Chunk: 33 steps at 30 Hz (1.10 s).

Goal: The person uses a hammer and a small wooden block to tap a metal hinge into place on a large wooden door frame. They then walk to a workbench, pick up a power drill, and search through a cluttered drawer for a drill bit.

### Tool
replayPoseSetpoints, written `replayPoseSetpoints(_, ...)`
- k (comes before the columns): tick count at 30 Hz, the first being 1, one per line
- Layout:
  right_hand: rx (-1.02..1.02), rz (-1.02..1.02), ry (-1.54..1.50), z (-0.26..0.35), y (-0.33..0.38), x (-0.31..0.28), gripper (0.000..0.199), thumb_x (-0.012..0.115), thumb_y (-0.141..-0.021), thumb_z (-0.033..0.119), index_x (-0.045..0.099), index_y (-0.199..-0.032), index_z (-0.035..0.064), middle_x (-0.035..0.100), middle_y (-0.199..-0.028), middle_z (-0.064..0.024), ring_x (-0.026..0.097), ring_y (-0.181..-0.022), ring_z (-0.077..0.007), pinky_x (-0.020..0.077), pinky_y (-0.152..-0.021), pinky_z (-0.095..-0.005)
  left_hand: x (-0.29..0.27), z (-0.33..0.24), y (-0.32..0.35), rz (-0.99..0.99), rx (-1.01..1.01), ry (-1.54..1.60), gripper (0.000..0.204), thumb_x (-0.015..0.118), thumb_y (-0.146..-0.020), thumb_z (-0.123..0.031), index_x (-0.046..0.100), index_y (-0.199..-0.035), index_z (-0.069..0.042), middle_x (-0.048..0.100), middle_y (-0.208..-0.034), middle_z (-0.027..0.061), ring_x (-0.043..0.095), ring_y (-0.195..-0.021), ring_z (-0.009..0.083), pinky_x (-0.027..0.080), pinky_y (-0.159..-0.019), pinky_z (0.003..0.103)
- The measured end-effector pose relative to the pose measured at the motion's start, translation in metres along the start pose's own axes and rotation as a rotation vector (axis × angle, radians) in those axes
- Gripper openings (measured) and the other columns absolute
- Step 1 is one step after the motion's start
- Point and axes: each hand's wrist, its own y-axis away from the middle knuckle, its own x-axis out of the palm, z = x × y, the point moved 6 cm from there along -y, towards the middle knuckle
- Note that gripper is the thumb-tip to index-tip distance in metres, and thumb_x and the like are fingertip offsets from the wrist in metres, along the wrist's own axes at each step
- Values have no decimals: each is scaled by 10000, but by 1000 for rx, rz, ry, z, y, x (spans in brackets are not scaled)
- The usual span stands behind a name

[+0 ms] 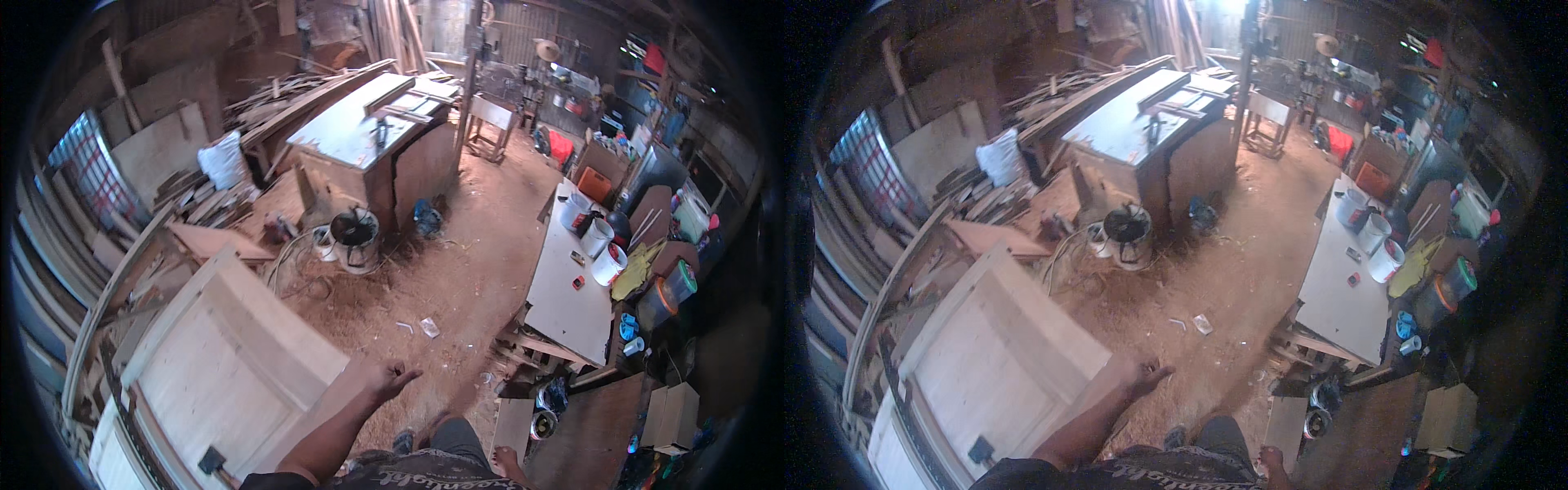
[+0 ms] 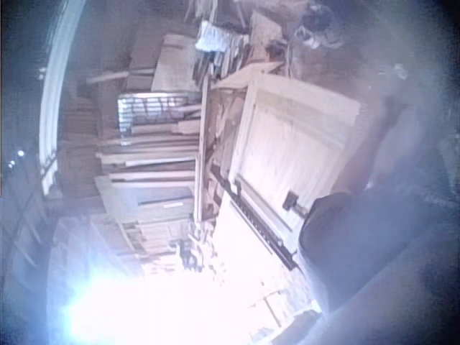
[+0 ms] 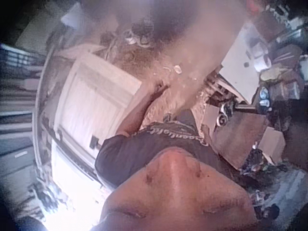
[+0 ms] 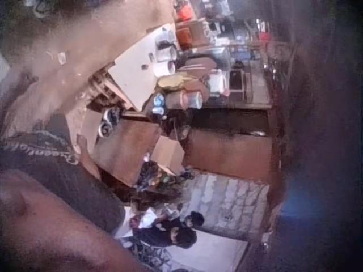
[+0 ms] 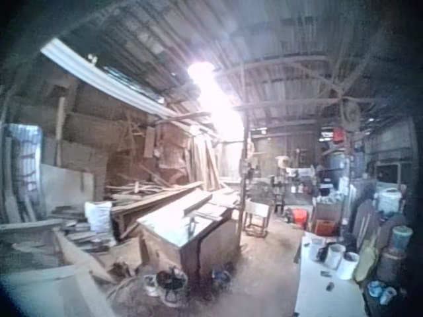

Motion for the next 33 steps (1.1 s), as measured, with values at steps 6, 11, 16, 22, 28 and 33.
replayPoseSetpoints(6,-52,23,119,106,-77,54,224,699,-964,236,689,-960,12,676,-766,-79,626,-625,-166,492,-546,-323,117,49,-96,279,-157,138,606,826,-872,-518,582,-640,-15,485,-542,88,426,-520,131,373,-490,388)
replayPoseSetpoints(11,-513,-306,431,277,-219,33,366,663,-950,348,767,-944,-3,748,-909,-210,728,-777,-323,556,-748,-443,201,34,-251,431,-204,0,668,772,-876,-614,629,-697,14,549,-563,130,489,-535,132,429,-531,385)
replayPoseSetpoints(16,-915,-269,393,596,-293,41,422,644,-1005,410,725,-1010,-4,707,-819,-184,685,-753,-279,530,-735,-422,209,7,-472,467,-59,-226,635,760,-873,-631,685,-774,-8,629,-638,172,591,-568,276,494,-596,429)
replayPoseSetpoints(22,-993,319,83,947,-195,50,396,687,-1013,372,723,-1043,-21,750,-921,-142,676,-878,-155,544,-810,-344,181,-10,-662,103,-104,-25,514,800,-920,-446,622,-769,12,605,-656,157,581,-616,193,486,-614,371)
replayPoseSetpoints(28,-1558,927,-274,1174,-85,4,67,737,-936,32,759,-1000,36,688,-1018,-86,679,-937,-224,543,-834,-355,215,65,-773,-2,-384,84,514,770,-958,-399,563,-732,14,536,-616,62,495,-631,99,447,-609,320)
replayPoseSetpoints(33,-1175,1573,-285,1300,-101,-19,371,743,-952,362,735,-1207,93,658,-1194,-99,634,-1103,-273,504,-959,-395,263,96,-964,123,-381,29,488,764,-959,-394,610,-773,31,585,-633,97,508,-637,106,472,-626,328)
